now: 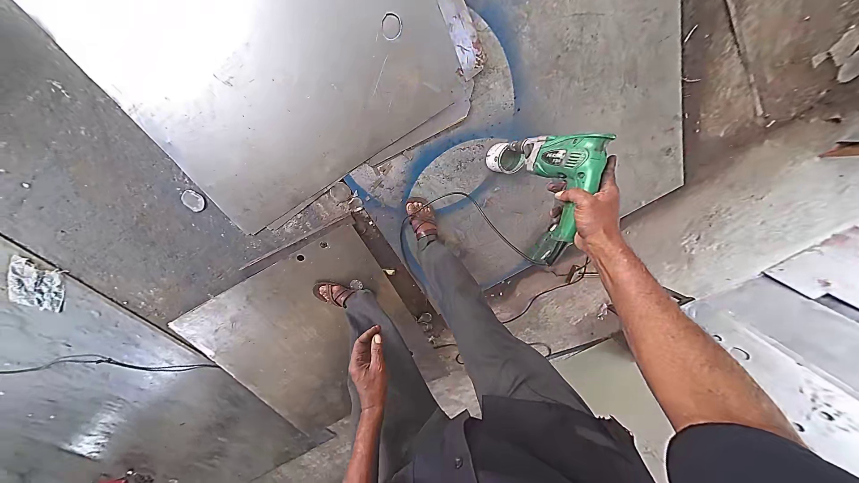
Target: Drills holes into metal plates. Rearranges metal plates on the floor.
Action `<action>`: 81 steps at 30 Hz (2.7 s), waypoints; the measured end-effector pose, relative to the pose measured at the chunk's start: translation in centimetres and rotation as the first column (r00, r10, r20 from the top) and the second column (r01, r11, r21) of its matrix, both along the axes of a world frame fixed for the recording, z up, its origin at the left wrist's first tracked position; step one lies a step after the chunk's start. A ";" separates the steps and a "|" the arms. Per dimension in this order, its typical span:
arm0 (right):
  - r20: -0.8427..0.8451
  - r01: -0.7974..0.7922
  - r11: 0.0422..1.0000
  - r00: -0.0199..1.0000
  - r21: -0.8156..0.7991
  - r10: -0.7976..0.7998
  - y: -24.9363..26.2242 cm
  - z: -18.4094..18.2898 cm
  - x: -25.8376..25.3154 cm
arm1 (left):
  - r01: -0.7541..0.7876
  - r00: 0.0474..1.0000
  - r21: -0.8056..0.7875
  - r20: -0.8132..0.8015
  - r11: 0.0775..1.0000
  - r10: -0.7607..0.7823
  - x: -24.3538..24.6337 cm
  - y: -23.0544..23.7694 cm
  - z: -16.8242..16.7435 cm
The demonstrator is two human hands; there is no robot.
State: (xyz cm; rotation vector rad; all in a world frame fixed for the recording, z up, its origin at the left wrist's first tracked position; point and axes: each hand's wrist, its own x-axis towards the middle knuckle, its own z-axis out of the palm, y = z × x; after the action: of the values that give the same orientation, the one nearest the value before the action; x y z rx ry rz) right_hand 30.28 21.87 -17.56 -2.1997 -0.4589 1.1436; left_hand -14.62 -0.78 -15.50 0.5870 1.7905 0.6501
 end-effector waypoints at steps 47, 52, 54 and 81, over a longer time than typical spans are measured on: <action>0.035 -0.134 0.990 0.990 -0.034 0.135 -6.3 -1.3 0.2 | -0.191 0.981 -0.196 -0.047 0.962 0.186 -0.4 -4.5 -1.8; 0.122 -0.558 0.807 0.802 -0.193 0.584 -6.0 1.1 -6.8 | -0.314 0.946 -0.091 0.056 0.945 0.319 0.8 -3.0 -2.1; 0.148 -0.739 0.585 0.571 -0.335 0.807 -5.3 1.9 -10.6 | -0.344 0.925 -0.065 0.147 0.937 0.350 1.2 -1.5 -2.1; 0.114 -0.938 -0.337 -0.327 0.079 0.938 -16.6 -11.8 -40.3 | -0.914 0.330 -0.172 0.211 0.367 0.920 -7.5 0.0 -15.0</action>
State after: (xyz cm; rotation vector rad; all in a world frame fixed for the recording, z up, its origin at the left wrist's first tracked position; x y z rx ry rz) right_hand -10.05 5.22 -29.38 -1.0761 -2.7459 1.6500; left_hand -22.14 -0.81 -30.52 -0.6746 1.7306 1.4056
